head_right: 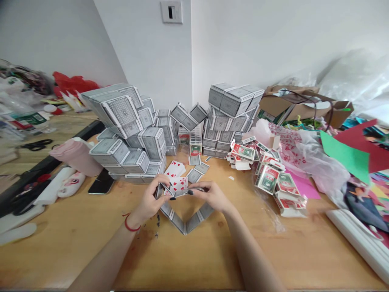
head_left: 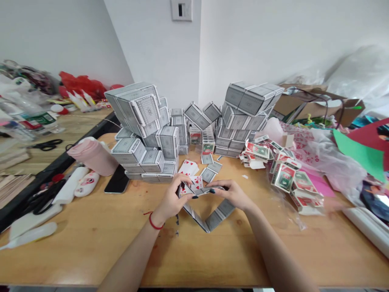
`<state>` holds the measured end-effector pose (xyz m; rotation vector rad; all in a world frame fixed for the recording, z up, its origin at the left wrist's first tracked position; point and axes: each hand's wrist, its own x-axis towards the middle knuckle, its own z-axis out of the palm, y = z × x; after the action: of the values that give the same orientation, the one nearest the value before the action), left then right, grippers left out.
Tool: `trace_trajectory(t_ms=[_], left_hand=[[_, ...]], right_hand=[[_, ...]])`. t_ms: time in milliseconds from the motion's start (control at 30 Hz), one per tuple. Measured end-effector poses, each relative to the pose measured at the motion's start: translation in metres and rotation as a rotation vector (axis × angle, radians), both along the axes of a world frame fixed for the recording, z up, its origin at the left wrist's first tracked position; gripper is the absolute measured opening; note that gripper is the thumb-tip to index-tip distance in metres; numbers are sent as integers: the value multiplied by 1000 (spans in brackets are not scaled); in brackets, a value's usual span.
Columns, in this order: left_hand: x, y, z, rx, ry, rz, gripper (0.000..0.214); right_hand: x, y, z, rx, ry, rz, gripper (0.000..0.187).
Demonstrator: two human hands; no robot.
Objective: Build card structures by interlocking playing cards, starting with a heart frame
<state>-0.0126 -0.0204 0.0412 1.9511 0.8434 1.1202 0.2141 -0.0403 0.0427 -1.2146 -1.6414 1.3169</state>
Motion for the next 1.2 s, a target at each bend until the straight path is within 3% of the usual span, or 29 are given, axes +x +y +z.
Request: trace_trajectory(t_ms=[300,1200], left_hand=[[2,-2,2,-8,7,-70,18],[-1,-1,5,26,31,-76,18]], right_hand=[[6,0,3,-12,-42,75,34],[2,-1,3,8,5,-12,33]])
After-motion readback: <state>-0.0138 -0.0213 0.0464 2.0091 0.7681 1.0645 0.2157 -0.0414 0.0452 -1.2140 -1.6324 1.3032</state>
